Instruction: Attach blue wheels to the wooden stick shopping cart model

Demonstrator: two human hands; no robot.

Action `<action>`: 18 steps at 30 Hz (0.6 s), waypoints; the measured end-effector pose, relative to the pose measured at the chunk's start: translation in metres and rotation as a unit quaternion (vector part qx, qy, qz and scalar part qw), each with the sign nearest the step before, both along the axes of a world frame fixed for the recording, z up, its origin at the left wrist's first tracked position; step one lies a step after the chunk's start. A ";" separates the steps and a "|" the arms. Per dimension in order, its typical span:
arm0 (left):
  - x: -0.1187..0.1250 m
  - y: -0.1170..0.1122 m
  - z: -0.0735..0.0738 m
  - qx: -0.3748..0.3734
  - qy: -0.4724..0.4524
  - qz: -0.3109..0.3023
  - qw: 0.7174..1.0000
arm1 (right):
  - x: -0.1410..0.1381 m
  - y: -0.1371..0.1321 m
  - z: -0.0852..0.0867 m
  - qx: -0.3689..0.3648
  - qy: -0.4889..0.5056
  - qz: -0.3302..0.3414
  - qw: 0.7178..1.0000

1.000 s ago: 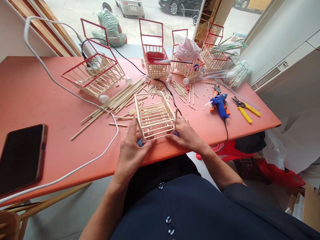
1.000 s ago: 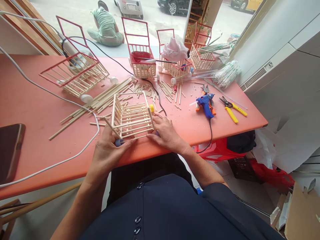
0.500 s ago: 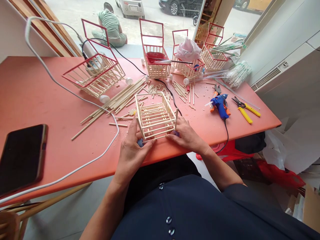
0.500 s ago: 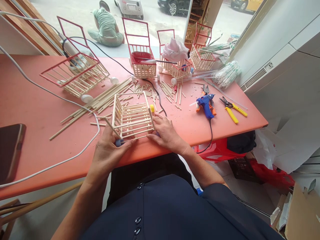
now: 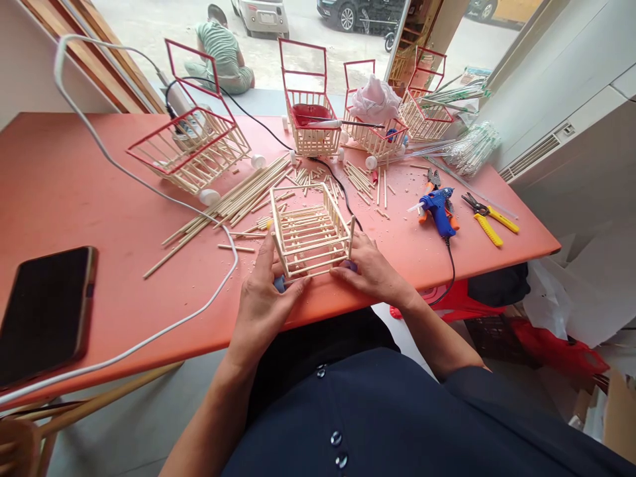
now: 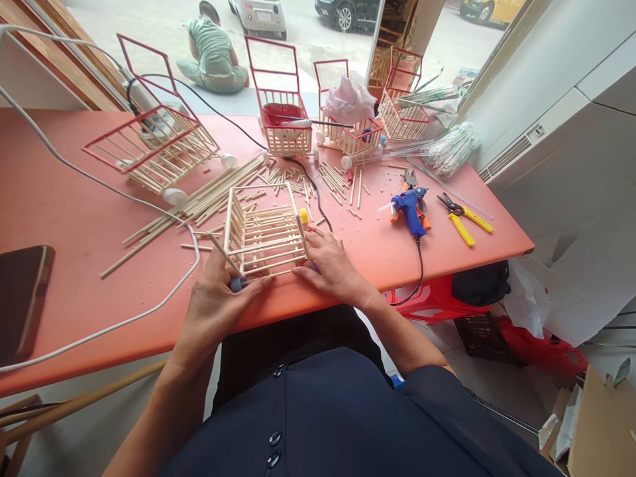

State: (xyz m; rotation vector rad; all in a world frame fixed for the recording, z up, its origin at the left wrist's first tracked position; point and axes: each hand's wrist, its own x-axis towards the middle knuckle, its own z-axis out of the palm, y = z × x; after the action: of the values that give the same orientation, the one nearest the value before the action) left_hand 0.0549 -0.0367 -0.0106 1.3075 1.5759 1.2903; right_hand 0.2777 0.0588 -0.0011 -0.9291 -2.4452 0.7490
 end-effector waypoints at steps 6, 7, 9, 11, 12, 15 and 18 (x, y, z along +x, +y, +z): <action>0.000 0.000 0.000 0.003 0.004 0.003 1.000 | 0.000 0.000 0.000 0.001 0.005 0.003 1.000; 0.000 0.000 0.000 0.004 0.004 0.002 1.000 | 0.000 0.001 0.000 0.002 0.004 0.003 1.000; 0.000 0.000 0.000 0.006 0.004 0.000 1.000 | 0.000 0.001 -0.001 0.004 0.003 0.004 1.000; 0.000 0.000 0.000 0.007 0.006 -0.002 1.000 | 0.000 0.001 -0.001 0.008 0.004 0.003 1.000; 0.000 0.000 0.001 0.007 0.008 -0.002 1.000 | 0.000 0.001 -0.001 0.012 0.005 0.003 1.000; 0.001 0.000 0.002 0.009 0.021 -0.005 1.000 | -0.001 0.001 -0.002 0.019 0.008 0.003 1.000; -0.001 -0.001 0.004 0.013 0.033 -0.015 0.999 | -0.001 0.002 -0.003 0.023 0.007 0.001 1.000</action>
State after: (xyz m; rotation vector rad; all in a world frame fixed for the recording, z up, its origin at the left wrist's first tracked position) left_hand 0.0544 -0.0379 -0.0070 1.3978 1.5835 1.2645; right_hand 0.2764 0.0603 -0.0041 -0.9002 -2.4410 0.6946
